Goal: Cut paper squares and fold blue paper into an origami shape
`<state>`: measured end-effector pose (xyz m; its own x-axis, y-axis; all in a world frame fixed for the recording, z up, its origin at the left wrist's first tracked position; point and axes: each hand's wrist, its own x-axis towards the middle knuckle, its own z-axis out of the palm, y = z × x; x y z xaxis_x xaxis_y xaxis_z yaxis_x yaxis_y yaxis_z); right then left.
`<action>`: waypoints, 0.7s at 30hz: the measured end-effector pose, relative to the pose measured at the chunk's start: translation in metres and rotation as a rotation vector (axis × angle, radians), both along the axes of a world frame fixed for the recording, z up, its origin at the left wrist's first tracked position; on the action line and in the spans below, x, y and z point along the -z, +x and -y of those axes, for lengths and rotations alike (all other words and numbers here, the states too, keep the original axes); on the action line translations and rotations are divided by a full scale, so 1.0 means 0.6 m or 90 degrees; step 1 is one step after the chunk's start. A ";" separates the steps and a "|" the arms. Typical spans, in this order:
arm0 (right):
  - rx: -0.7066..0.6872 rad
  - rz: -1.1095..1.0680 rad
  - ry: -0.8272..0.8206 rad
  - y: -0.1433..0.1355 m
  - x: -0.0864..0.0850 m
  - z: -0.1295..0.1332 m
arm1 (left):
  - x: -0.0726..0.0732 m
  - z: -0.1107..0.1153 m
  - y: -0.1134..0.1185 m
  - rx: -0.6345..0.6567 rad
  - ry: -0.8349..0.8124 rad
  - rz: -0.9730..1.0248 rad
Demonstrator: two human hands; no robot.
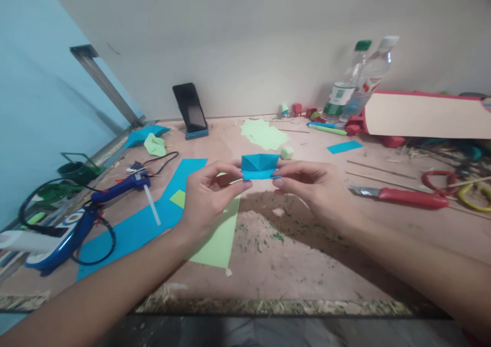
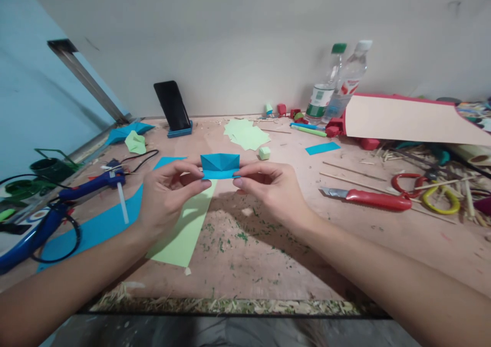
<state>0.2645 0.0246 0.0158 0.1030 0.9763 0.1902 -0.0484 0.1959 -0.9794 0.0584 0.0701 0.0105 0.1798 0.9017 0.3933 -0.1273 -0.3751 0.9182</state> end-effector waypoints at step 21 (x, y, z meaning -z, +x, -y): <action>0.001 0.005 0.015 -0.001 -0.004 0.001 | -0.008 0.003 0.001 -0.002 -0.002 -0.007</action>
